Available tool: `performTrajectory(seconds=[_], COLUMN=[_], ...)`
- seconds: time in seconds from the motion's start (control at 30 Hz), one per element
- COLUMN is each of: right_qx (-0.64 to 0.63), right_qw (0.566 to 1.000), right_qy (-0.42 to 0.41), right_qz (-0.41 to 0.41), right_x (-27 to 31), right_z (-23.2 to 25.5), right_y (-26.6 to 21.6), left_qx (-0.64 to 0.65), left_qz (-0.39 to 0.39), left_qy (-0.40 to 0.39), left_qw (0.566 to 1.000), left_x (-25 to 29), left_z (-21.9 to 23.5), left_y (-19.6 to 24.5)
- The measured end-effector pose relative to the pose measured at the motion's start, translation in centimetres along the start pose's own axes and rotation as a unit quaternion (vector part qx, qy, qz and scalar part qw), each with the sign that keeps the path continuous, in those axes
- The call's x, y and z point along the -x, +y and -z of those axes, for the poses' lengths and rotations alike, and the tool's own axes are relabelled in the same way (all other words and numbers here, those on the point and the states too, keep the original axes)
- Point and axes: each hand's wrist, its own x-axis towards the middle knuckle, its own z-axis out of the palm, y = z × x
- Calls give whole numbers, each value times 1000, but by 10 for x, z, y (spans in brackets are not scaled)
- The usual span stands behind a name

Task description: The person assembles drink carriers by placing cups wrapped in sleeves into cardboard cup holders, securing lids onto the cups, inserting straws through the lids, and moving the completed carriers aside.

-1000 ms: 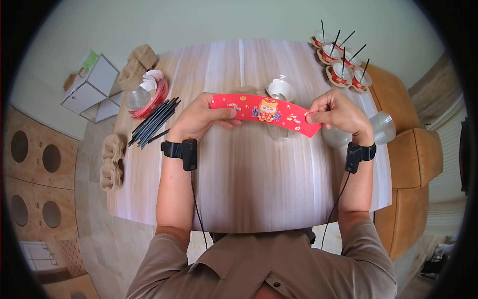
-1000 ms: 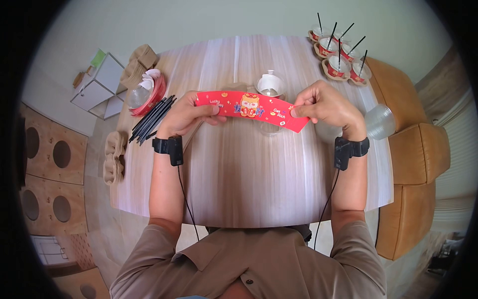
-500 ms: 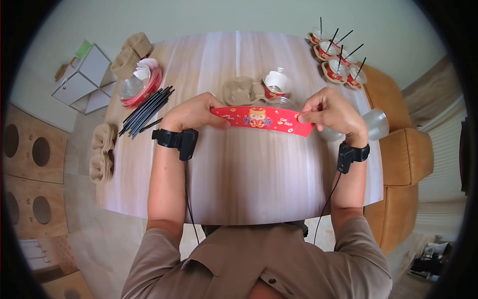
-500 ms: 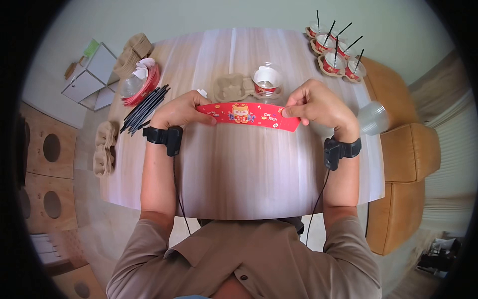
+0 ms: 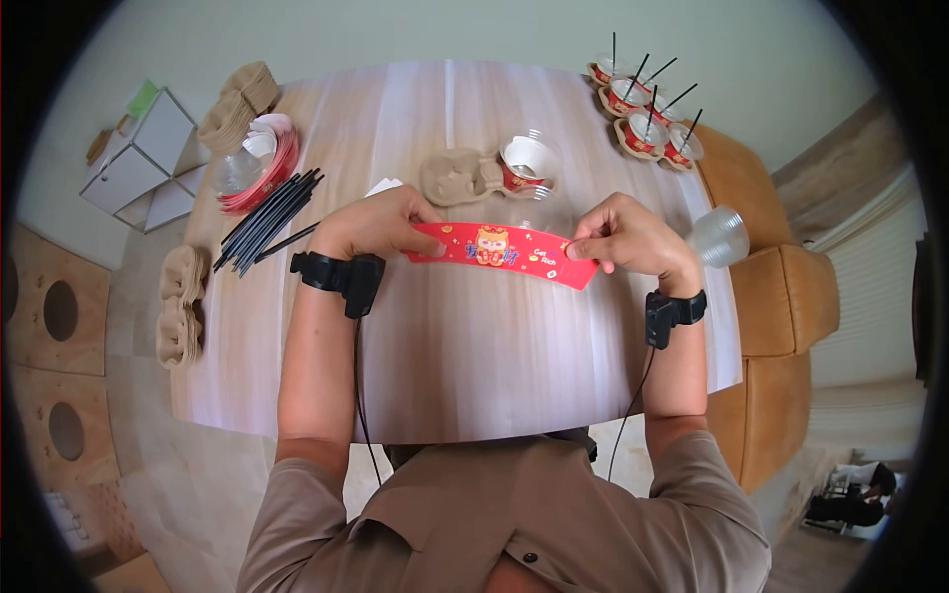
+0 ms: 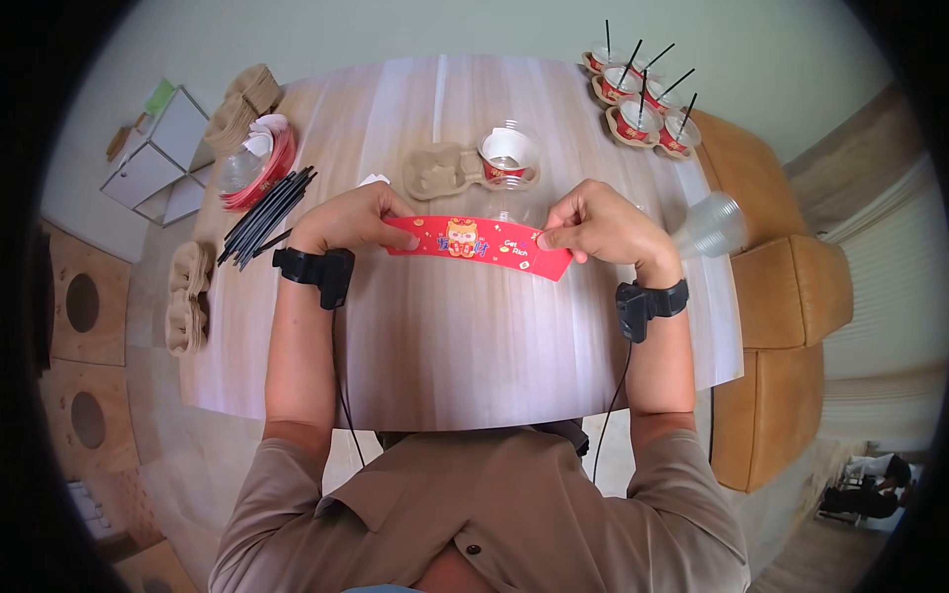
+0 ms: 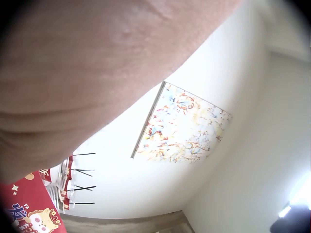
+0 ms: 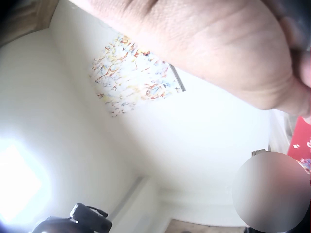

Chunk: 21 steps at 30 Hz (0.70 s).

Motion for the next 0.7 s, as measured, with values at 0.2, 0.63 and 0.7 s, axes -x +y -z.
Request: performTrajectory(seconds=[0.2, 0.63, 0.7], right_qx=[12, 13, -11], right_qw=[1000, 1000, 999], right_qy=[3, 2, 18], right_qz=[-6, -12, -35], right_x=[-8, -21, -19], right_z=[-9, -12, -14], right_y=[14, 26, 22], left_qx=[-28, -72, -81], left_qz=[18, 62, 60], left_qy=[-14, 16, 19], left_qw=[999, 995, 995], left_x=[-7, -8, -12], left_z=[-7, -13, -14], left_y=[0, 8, 5])
